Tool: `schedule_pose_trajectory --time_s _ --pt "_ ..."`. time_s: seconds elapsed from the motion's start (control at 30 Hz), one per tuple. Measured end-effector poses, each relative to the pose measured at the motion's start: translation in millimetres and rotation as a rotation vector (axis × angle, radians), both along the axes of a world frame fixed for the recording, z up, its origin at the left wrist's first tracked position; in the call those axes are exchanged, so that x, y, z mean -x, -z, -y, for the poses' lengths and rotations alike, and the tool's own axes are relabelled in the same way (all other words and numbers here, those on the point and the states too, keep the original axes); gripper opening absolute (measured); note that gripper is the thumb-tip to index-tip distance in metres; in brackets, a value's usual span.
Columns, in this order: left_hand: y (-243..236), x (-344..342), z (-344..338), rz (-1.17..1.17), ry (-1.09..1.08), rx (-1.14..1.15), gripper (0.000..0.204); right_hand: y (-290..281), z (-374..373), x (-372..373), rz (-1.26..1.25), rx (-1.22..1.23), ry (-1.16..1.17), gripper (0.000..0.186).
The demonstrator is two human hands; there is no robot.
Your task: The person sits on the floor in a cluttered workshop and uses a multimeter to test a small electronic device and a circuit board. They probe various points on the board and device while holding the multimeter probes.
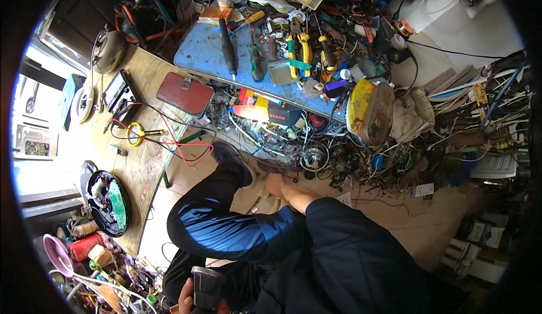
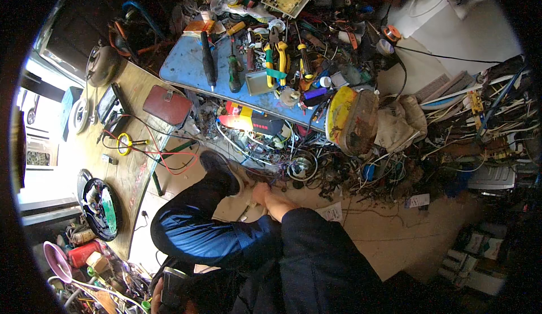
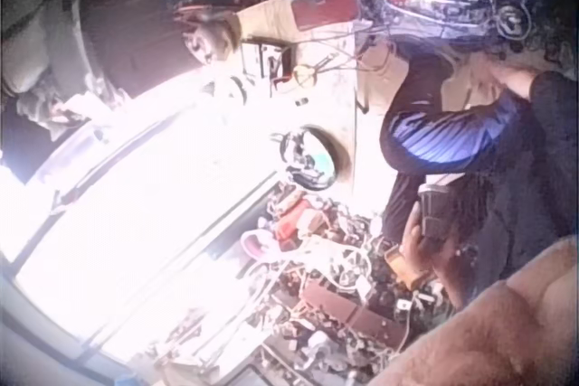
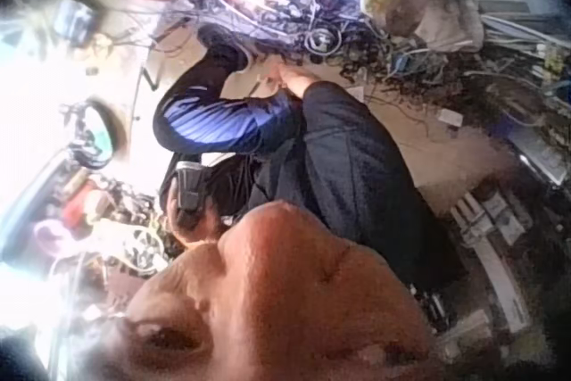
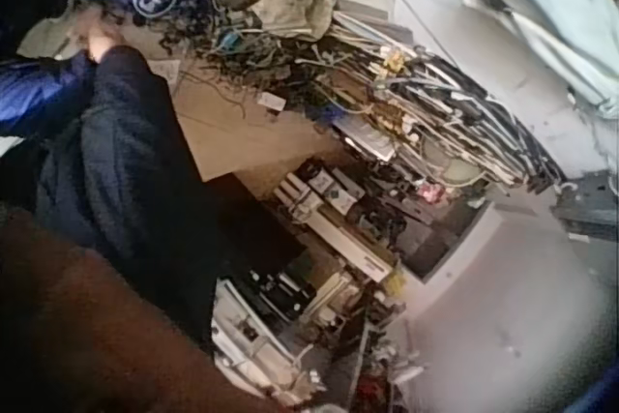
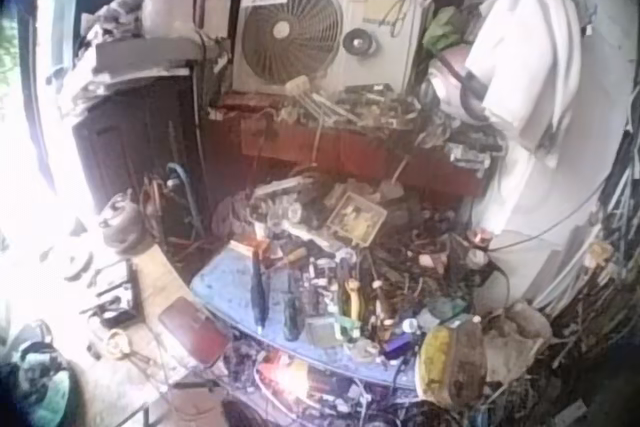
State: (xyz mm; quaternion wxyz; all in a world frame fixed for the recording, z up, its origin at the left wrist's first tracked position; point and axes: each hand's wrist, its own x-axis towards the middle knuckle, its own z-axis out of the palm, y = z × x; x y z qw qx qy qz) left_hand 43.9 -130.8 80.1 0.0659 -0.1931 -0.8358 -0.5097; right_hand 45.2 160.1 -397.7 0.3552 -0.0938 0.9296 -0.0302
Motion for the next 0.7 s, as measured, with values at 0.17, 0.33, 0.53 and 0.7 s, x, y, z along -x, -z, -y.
schedule_pose_trajectory --time_s 0.17,0.33,0.53,0.7 --pt "-2.3 12.7 0.9 0.069 -0.124 0.082 0.064 4.1 -9.8 22.2 0.057 -0.028 0.038 0.018" --pt "14.6 31.9 19.3 -0.142 -0.304 0.04 0.071 20.7 -4.3 19.4 0.041 0.095 0.257 0.019" --pt "8.5 54.2 31.9 -0.262 -0.359 0.012 0.065 4.7 -15.0 30.6 0.008 0.213 0.6 0.024" --pt "-6.3 64.1 38.7 -0.295 -0.369 0.048 0.064 1.3 -28.5 49.6 0.109 0.294 0.55 0.023"
